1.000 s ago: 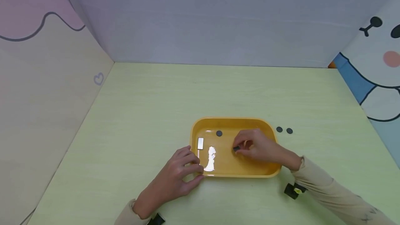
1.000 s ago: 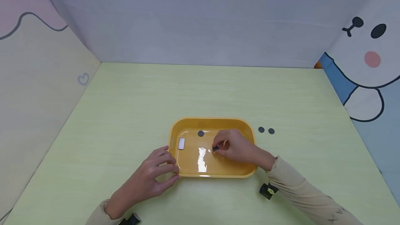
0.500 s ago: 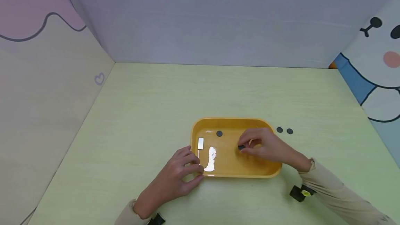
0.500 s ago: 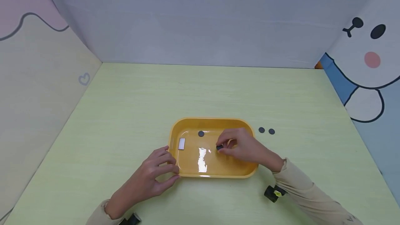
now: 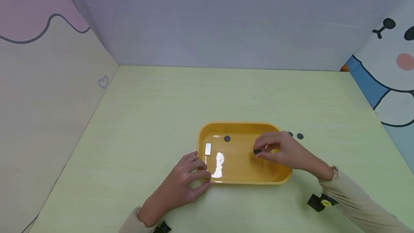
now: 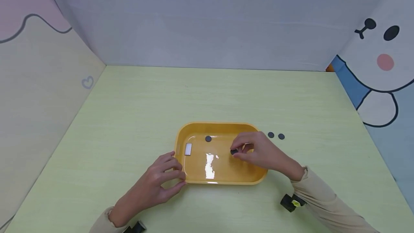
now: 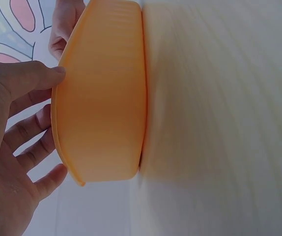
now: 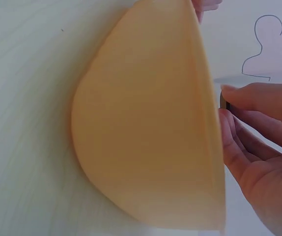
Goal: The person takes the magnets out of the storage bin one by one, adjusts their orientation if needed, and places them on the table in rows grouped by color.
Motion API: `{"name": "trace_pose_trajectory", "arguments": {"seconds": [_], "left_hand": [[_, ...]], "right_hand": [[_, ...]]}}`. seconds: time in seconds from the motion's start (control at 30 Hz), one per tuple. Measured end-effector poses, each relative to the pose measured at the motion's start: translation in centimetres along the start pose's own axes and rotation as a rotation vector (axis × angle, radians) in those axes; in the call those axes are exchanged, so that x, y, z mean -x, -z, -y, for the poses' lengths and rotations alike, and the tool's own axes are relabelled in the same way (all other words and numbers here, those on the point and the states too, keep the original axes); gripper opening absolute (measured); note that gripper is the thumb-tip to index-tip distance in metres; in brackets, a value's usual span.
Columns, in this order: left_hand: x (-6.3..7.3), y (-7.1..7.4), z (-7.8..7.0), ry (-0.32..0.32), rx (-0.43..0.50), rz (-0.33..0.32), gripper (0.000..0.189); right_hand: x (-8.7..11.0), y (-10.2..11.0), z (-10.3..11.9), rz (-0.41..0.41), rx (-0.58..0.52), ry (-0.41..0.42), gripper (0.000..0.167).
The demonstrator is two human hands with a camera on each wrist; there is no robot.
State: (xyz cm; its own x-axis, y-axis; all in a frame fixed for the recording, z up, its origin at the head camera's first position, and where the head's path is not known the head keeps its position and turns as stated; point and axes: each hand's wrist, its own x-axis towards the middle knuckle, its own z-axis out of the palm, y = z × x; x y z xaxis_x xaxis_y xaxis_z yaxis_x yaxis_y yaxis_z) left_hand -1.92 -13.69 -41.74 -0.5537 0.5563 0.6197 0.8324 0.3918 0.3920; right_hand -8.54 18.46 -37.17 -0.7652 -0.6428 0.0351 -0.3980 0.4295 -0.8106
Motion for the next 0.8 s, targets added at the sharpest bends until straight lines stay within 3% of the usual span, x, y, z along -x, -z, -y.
{"name": "trace_pose_trajectory", "arguments": {"seconds": [0.8], "left_hand": [[-0.1,0.3,0.0,0.007,-0.009,0.014,0.011]], "right_hand": [[1.7,1.6,0.6,-0.067,0.01,0.028,0.02]]}}
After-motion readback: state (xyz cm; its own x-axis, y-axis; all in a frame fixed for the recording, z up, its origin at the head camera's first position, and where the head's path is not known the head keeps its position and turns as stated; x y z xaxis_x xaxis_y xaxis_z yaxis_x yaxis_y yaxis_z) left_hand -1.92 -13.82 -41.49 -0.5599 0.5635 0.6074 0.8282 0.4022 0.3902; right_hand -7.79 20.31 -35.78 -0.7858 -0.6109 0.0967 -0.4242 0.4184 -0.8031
